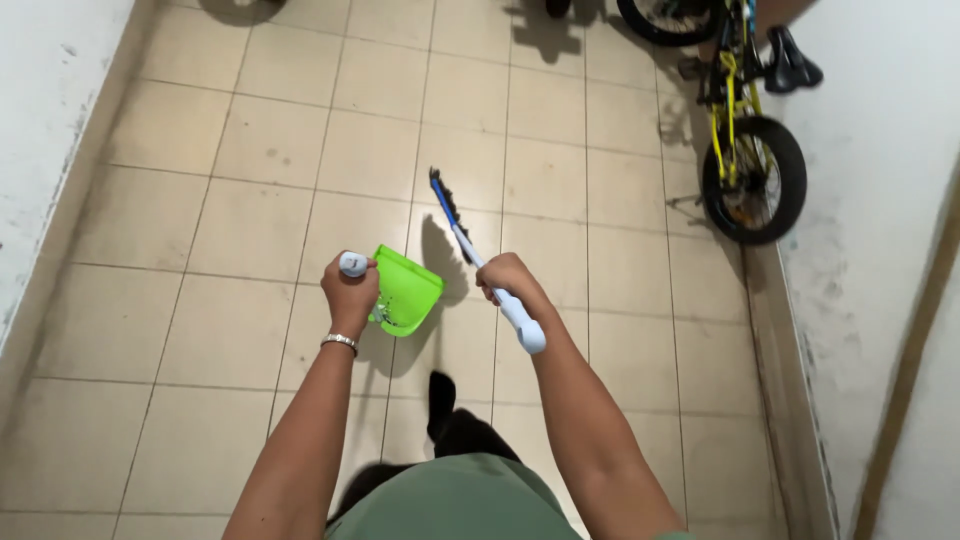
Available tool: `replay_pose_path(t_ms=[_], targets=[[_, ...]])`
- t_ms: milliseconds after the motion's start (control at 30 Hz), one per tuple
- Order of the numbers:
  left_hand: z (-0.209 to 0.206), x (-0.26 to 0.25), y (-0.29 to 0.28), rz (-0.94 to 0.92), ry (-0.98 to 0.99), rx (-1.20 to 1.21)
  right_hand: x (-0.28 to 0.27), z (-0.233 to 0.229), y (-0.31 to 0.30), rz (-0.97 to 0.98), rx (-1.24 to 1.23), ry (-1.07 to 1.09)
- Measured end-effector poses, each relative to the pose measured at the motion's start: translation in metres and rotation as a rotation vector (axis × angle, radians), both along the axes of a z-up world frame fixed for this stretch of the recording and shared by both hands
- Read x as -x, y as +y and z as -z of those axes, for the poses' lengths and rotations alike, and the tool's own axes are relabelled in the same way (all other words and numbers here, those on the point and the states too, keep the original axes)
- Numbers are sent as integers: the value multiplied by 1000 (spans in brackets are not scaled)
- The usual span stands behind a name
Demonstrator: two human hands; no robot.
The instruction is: The recorder uses a broom and a dustpan to sweep debris from a tiled floor.
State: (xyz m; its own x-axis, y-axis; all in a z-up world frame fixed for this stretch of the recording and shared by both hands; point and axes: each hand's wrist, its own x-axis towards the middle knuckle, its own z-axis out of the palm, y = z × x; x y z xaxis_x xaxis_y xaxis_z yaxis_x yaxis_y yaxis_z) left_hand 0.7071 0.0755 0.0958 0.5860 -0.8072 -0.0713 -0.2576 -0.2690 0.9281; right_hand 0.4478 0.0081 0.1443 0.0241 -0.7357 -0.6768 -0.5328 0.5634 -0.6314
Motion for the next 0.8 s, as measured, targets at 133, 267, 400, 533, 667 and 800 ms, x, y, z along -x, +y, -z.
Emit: replay_pose_path(t_ms=[133, 267, 400, 533, 667, 800], targets=[[-17, -33, -81, -65, 25, -11, -38, -18, -87, 52, -75, -17], [-14, -68, -168, -142, 49, -11, -73, -6, -180, 51, -77, -13], [8, -113, -264, -167, 78, -7, -117, 11, -277, 54, -85, -16], [40, -164, -371, -122, 59, -76, -160, 54, -382, 91, -85, -10], [44, -206, -480, -82, 90, -144, -202, 59, -484, 158, -66, 9], [53, -237, -552, -91, 104, -204, -227, 89, -561, 192, -51, 30]])
